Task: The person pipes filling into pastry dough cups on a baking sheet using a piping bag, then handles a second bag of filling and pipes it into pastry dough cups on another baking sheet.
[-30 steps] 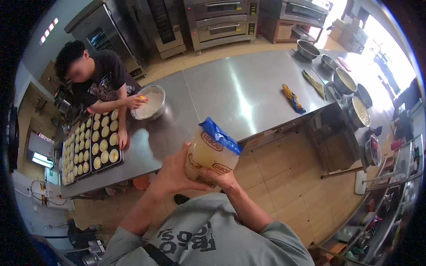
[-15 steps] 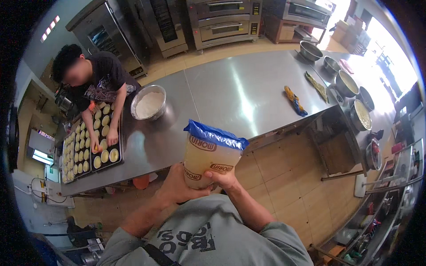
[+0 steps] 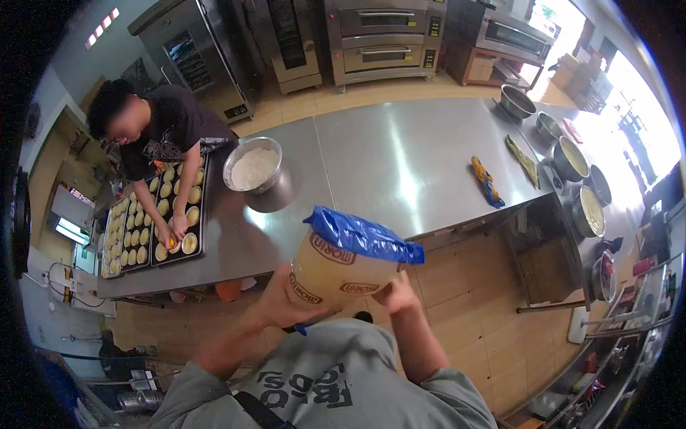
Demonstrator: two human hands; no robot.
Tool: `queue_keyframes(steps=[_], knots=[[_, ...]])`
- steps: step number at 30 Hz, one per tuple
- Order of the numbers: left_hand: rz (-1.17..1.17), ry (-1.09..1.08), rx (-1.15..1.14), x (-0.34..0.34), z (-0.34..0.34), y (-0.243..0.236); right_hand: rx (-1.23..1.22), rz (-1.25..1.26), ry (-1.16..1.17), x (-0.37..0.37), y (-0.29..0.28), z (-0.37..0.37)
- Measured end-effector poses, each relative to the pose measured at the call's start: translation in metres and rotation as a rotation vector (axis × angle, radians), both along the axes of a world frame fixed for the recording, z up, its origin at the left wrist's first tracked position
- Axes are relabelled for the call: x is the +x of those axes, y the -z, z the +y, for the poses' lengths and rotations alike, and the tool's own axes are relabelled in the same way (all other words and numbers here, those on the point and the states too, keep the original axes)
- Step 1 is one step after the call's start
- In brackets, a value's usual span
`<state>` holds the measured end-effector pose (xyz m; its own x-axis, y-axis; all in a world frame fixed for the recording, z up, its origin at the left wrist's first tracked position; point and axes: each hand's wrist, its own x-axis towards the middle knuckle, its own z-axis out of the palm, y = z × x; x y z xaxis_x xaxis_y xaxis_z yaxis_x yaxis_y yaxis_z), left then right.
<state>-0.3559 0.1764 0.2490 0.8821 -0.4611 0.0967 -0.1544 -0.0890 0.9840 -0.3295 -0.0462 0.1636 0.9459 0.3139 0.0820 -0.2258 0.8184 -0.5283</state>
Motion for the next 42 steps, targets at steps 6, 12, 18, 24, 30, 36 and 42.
queue_keyframes(steps=[6, 12, 18, 24, 30, 36, 42], knots=[[0.148, -0.013, -0.130, 0.007, -0.005, 0.018, -0.188, -0.297, 0.114, 0.017, -0.031, 0.008], [-0.020, -0.228, -0.057, 0.013, -0.027, 0.031, -0.356, -0.033, 0.326, -0.004, -0.024, 0.043], [0.035, -0.253, -0.158, 0.013, -0.010, 0.040, -0.463, -0.111, 0.288, -0.008, -0.027, 0.061], [0.180, -0.203, -0.295, 0.012, 0.024, 0.048, -0.579, -0.473, 0.137, 0.012, -0.039, 0.057], [0.096, -0.206, -0.207, -0.005, 0.050, 0.024, -0.191, -0.475, -0.441, 0.034, -0.071, 0.055], [-0.151, -0.163, -0.168, -0.001, 0.078, 0.018, -0.239, -0.351, -0.346, 0.015, -0.086, 0.097], [-0.114, -0.173, 0.001, -0.005, 0.099, 0.027, -0.543, -0.530, -0.241, -0.003, -0.079, 0.129]])
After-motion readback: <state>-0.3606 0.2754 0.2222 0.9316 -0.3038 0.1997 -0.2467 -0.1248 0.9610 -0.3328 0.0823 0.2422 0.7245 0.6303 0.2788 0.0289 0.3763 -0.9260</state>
